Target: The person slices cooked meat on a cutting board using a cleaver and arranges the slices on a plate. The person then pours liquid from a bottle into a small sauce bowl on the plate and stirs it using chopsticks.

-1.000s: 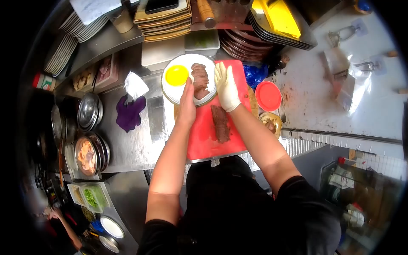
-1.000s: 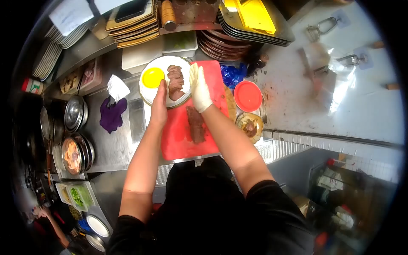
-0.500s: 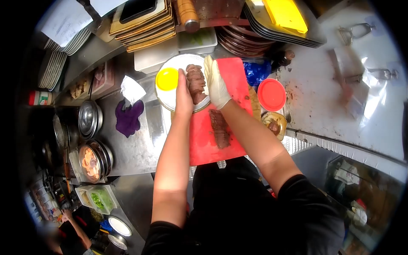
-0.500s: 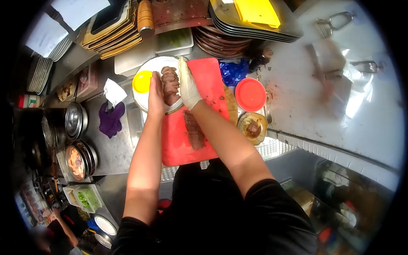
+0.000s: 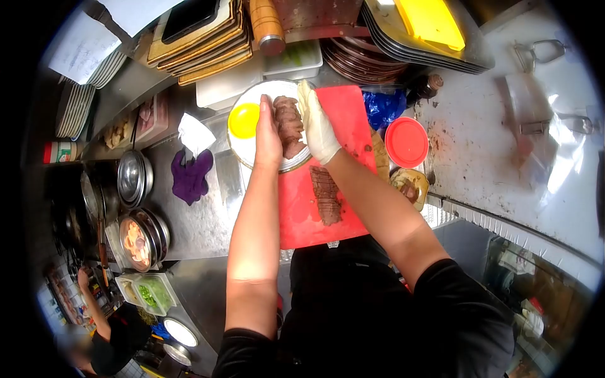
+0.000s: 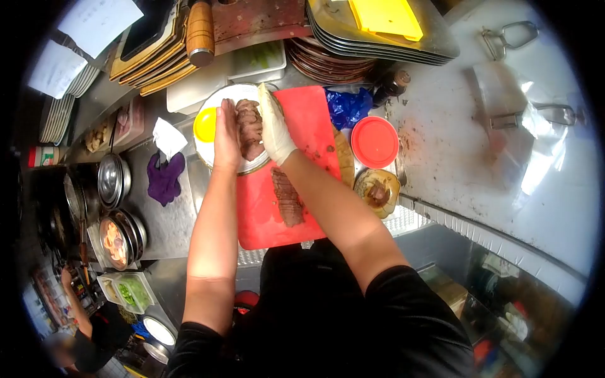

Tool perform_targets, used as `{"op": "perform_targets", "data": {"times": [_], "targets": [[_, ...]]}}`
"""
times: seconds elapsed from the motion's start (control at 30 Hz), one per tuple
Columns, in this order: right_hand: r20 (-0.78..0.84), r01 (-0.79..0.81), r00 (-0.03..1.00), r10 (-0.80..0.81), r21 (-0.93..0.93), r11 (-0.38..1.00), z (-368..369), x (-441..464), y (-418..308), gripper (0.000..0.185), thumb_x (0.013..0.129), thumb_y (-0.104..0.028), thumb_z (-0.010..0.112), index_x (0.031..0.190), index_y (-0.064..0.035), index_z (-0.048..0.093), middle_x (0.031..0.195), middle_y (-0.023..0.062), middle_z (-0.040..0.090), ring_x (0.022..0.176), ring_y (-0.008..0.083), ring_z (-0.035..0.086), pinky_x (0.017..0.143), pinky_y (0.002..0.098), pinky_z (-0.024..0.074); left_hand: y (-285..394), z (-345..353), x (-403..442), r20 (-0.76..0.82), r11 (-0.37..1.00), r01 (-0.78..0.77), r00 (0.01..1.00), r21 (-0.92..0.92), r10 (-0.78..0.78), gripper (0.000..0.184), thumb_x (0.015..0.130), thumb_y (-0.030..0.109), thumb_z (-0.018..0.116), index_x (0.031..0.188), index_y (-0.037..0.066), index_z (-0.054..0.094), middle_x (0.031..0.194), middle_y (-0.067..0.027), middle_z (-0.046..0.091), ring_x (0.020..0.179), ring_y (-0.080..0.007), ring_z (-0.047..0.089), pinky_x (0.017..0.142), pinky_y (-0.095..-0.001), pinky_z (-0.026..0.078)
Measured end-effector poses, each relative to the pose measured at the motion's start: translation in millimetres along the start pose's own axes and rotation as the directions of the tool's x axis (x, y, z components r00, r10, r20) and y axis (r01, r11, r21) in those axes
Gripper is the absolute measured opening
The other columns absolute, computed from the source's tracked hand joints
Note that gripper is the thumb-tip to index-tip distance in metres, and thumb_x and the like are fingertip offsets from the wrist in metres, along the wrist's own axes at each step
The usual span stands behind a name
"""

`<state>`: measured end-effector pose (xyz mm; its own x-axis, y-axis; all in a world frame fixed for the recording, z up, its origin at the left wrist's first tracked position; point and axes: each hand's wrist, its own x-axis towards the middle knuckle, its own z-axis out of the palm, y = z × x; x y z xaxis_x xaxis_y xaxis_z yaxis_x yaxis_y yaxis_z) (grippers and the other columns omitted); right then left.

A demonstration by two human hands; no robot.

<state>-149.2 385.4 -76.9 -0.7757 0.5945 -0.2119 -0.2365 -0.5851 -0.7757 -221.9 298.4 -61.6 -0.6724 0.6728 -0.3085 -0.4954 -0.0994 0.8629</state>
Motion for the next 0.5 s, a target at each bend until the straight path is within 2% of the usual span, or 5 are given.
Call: {"op": "perform_targets", "data": {"times": [0.07,0.13,0.23,0.37,0.5], "targets": [[0.020,0.019,1.000,-0.019,-0.035,0.999,-1.9,2.9,4.1,0.075,0.115,-0.049,0.030,0.168,0.0008,0.011,0.177,0.0152,0.009,0.163,0.0236,0.009,0.132,0.0369,0.0060,-9.3,-7.5,6.2,0.018,0.998,-0.057,0.998,0.038,0.056,0.084,0.111,0.059,0.031,0.167,-0.001,0.013,0.176,-0.0173,0.013,0.163,-0.0271,0.011,0.132,-0.0386,0.005],[0.091,0.170,0.983,-0.158,-0.151,0.974,-16.7,19.4,29.3,0.075,0.115,-0.049,0.029,0.168,0.0010,0.011,0.177,0.0151,0.010,0.163,0.0233,0.010,0.132,0.0370,0.0060,-12.3,-10.5,13.7,0.037,0.994,-0.091,0.995,0.064,0.089,0.084,0.112,0.059,0.030,0.168,-0.001,0.013,0.177,-0.0168,0.012,0.164,-0.0272,0.011,0.132,-0.0389,0.005],[0.104,0.180,0.981,-0.164,-0.172,0.969,-19.5,21.8,35.7,0.075,0.115,-0.050,0.027,0.168,0.0011,0.011,0.177,0.0154,0.010,0.163,0.0232,0.009,0.132,0.0371,0.0050,-8.9,-9.5,16.1,0.062,0.991,-0.096,0.994,0.089,0.090,0.083,0.112,0.058,0.029,0.167,-0.001,0.013,0.176,-0.0174,0.012,0.164,-0.0275,0.011,0.132,-0.0399,0.005],[0.056,0.178,0.984,-0.172,-0.133,0.975,-16.3,12.1,25.9,0.075,0.115,-0.050,0.026,0.168,0.0011,0.011,0.177,0.0171,0.009,0.164,0.0241,0.007,0.132,0.0374,0.0047,4.4,-2.2,2.5,0.061,1.000,0.012,0.998,0.006,-0.013,0.082,0.113,0.057,0.028,0.167,-0.003,0.014,0.176,-0.0188,0.013,0.163,-0.0279,0.011,0.132,-0.0402,0.006],[-0.023,0.141,0.989,-0.143,-0.074,0.987,-6.8,-21.4,12.5,0.073,0.115,-0.049,0.023,0.168,-0.0002,0.008,0.177,0.0183,0.007,0.164,0.0254,0.006,0.133,0.0377,0.0051,-15.0,-18.3,-23.3,0.044,0.997,-0.075,0.996,0.032,0.074,0.083,0.113,0.058,0.025,0.167,-0.003,0.014,0.176,-0.0193,0.011,0.164,-0.0283,0.009,0.132,-0.0403,0.006]]}}
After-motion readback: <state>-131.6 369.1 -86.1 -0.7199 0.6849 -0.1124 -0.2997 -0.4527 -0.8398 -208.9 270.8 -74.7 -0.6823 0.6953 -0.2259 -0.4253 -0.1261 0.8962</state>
